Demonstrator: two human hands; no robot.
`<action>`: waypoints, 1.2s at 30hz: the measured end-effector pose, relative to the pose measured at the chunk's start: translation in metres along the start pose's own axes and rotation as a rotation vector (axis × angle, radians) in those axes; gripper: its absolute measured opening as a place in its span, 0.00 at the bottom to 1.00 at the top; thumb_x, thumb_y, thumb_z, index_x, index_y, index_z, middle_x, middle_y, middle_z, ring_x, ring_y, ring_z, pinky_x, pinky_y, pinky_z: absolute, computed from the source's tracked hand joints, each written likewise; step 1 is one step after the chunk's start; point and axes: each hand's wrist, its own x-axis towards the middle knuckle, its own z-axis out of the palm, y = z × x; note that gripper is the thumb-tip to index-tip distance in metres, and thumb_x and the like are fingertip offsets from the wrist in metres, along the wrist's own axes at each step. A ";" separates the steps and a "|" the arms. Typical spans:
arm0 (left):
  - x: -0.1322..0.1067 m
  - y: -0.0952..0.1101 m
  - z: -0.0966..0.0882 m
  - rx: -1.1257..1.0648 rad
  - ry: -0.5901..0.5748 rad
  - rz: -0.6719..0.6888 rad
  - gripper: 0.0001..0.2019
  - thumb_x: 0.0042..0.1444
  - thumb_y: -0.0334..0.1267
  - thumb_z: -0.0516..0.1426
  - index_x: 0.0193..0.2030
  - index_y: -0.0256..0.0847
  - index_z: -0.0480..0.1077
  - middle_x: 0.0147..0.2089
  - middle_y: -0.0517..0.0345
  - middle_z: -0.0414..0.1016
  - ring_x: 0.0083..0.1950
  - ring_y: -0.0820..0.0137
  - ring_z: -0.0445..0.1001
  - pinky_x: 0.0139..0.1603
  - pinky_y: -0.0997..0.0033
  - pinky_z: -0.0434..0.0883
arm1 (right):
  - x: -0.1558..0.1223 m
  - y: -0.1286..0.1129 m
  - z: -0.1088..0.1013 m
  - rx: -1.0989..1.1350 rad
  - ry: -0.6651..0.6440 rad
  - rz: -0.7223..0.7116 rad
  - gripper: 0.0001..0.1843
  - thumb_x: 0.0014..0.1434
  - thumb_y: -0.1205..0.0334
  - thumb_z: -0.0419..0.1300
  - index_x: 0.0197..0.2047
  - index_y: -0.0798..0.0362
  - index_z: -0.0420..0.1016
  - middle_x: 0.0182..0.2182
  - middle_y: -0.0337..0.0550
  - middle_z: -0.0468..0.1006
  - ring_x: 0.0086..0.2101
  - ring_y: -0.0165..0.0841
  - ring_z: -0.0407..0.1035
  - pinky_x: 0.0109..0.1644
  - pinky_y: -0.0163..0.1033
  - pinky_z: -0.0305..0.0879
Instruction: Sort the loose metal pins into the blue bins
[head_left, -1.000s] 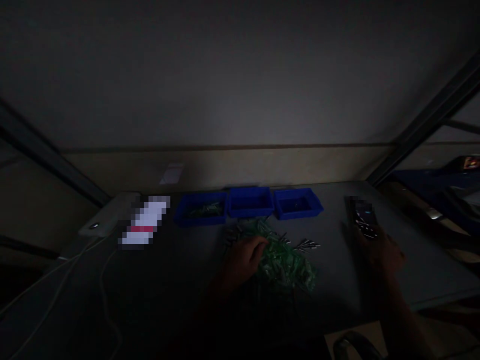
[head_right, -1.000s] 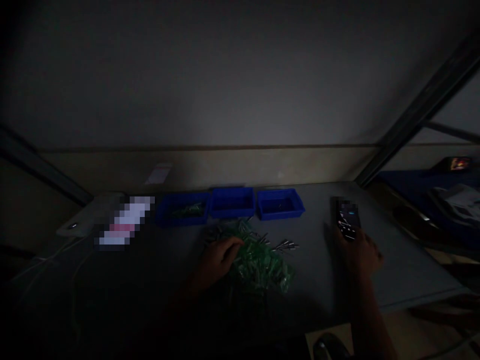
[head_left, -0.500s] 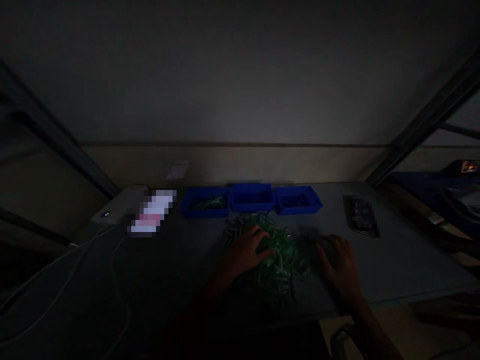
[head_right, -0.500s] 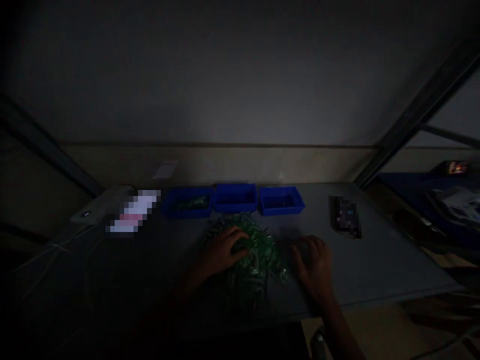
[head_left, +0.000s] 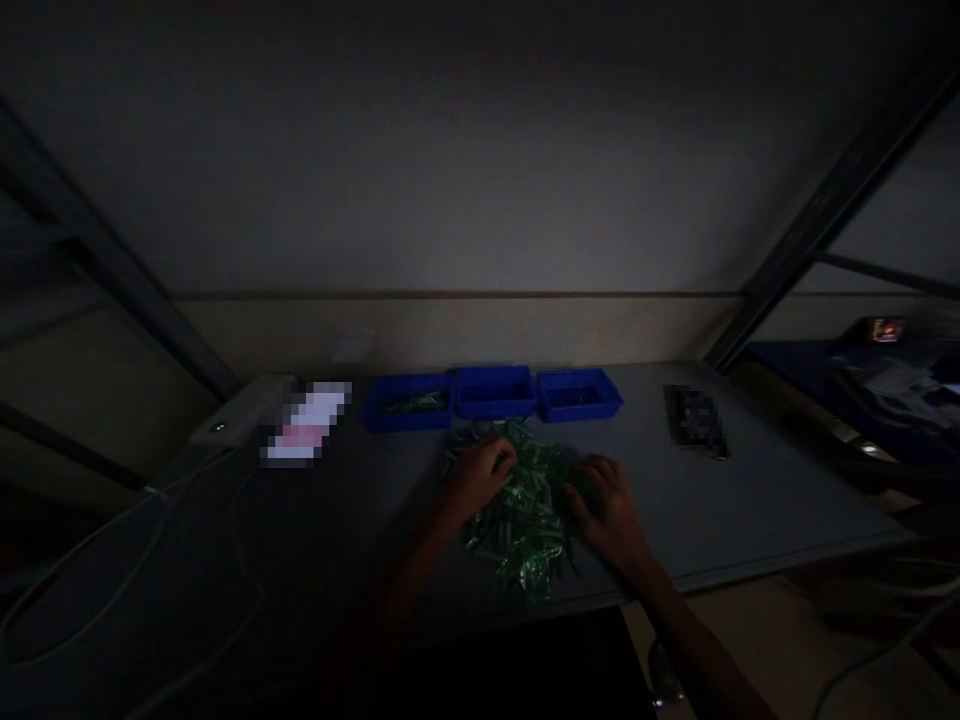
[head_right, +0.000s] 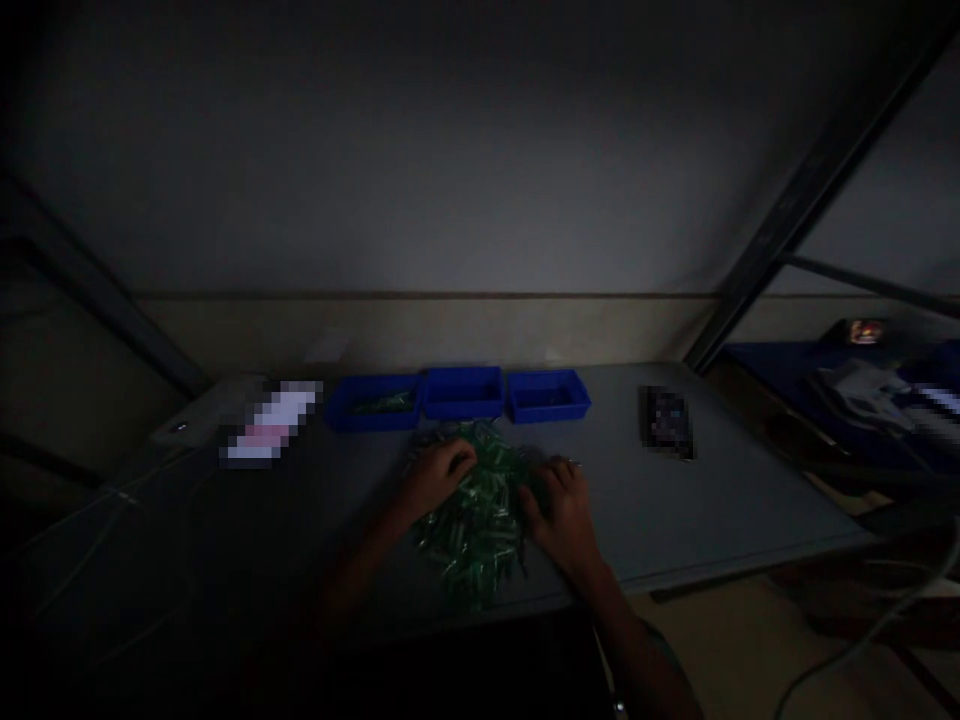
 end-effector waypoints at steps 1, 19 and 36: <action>0.000 0.001 -0.001 0.005 -0.003 -0.002 0.05 0.55 0.34 0.51 0.33 0.40 0.68 0.36 0.56 0.74 0.39 0.69 0.72 0.42 0.71 0.66 | 0.001 0.000 0.001 -0.010 0.001 0.003 0.12 0.58 0.56 0.54 0.43 0.51 0.70 0.41 0.49 0.71 0.46 0.42 0.62 0.50 0.52 0.61; 0.005 -0.001 -0.025 -0.152 0.318 -0.068 0.07 0.55 0.36 0.48 0.32 0.40 0.64 0.30 0.59 0.71 0.34 0.71 0.69 0.38 0.72 0.65 | 0.080 -0.050 0.026 0.307 -0.220 0.004 0.11 0.54 0.57 0.56 0.40 0.51 0.70 0.37 0.45 0.74 0.39 0.38 0.66 0.45 0.44 0.61; 0.010 -0.014 -0.037 -0.549 0.464 -0.131 0.10 0.47 0.43 0.56 0.30 0.37 0.69 0.31 0.58 0.72 0.36 0.69 0.70 0.39 0.71 0.67 | 0.100 -0.053 0.065 0.877 -0.105 0.238 0.15 0.46 0.49 0.60 0.29 0.52 0.66 0.20 0.32 0.61 0.23 0.26 0.56 0.26 0.32 0.54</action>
